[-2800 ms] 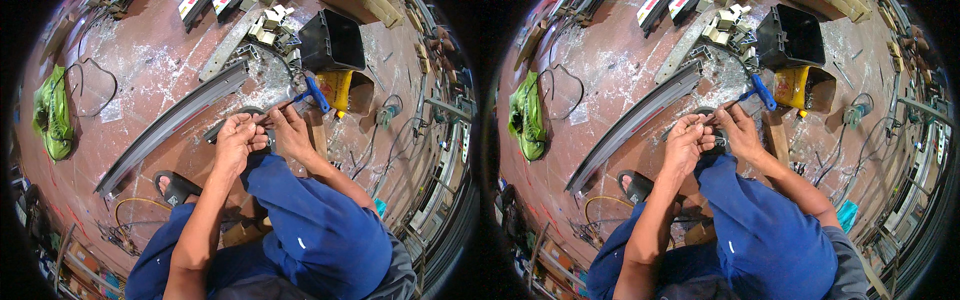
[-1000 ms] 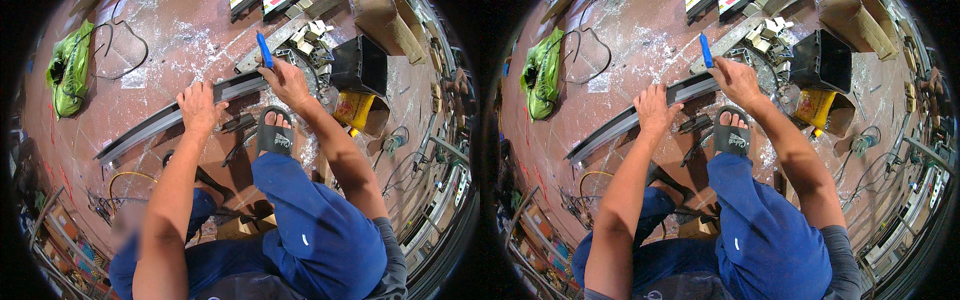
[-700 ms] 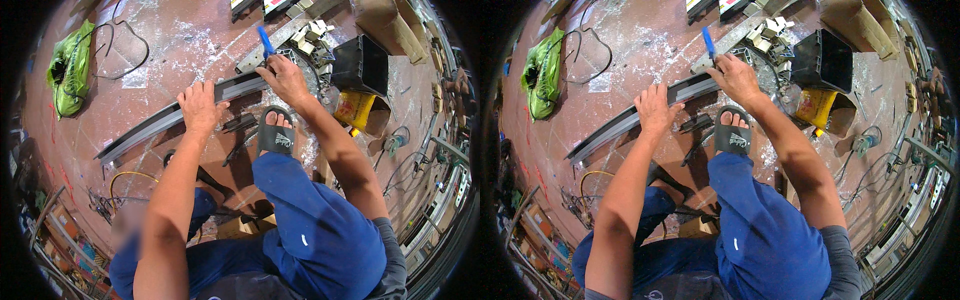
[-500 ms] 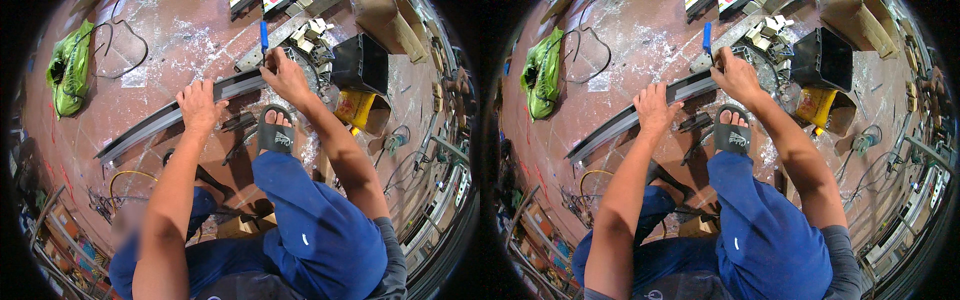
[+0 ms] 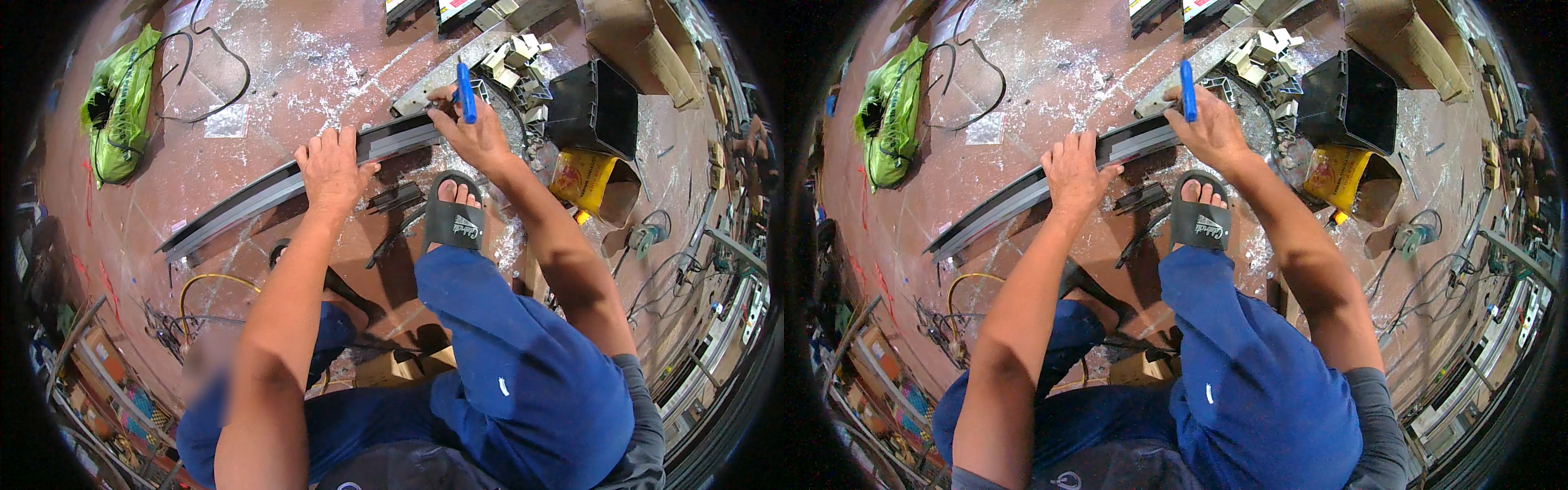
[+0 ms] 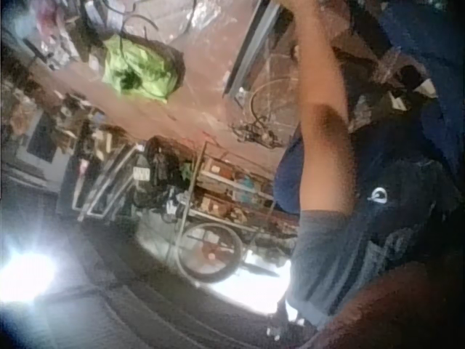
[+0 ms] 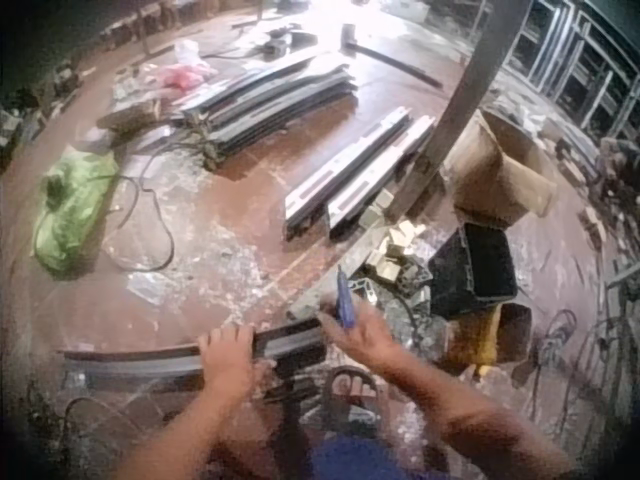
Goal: The person sits on the floor and assembles long metal profiles by inserting small metal pieces into their ends. They repeatedly pick up profiles, insert components, and place the finished pieces aside.
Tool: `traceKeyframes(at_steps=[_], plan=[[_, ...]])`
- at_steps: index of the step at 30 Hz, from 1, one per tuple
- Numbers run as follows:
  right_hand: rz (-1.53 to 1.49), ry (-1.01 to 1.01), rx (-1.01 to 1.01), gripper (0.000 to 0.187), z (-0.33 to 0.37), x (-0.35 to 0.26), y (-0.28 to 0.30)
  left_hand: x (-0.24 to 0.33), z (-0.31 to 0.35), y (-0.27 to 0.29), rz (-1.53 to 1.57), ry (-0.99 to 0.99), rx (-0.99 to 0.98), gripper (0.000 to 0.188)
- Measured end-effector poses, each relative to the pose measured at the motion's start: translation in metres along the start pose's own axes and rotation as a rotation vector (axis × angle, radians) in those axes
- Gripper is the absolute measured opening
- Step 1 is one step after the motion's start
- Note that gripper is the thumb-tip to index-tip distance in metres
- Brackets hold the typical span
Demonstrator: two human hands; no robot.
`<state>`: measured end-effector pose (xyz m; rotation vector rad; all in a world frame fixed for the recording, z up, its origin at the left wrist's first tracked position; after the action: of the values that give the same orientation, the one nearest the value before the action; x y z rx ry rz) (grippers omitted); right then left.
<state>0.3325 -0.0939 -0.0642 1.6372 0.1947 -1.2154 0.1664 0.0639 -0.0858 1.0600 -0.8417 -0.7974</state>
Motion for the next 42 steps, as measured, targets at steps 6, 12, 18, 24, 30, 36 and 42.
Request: traceKeyframes(at_steps=[6, 12, 18, 24, 30, 36, 42], plan=[[0.056, -0.011, -0.159, 0.024, -0.003, 0.003, -0.008, -0.002, 0.000, -0.002, 0.015, 0.023, -0.093, 0.076], [0.197, 0.169, -0.004, 0.014, 0.001, -0.005, -0.019, -0.001, 0.014, 0.016, 0.009, 0.025, 0.167, 0.077], [0.164, 0.121, 0.055, 0.014, 0.005, -0.002, -0.011, -0.057, 0.085, -0.072, 1.572, 0.935, 0.221, 0.081], [0.112, 0.073, 0.035, 0.021, 0.006, 0.004, -0.011, -0.097, 0.091, -0.100, 2.121, 1.291, 0.303, 0.112], [-0.015, -0.032, -0.064, 0.023, 0.006, 0.010, -0.014, -0.130, 0.069, -0.103, 2.190, 1.325, 0.373, 0.087], [-0.075, -0.059, 0.067, 0.023, 0.033, -0.004, 0.013, -0.129, 0.062, -0.061, 2.076, 1.182, 0.467, 0.080], [-0.703, -0.187, 0.182, 0.026, 0.088, 0.002, 0.034, -0.185, 0.012, 0.030, 2.027, 0.626, 0.602, 0.052]])
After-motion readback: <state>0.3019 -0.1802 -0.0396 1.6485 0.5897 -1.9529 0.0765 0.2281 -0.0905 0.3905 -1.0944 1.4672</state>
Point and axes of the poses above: each hand's wrist, its own z-axis away from the middle knuckle, its own y-axis out of the back of the hand, x = y × z, the point moved 10 cm from there along -z, towards the middle knuckle, and after that the axes turned 9 degrees about -x, right-handed, at the moved point
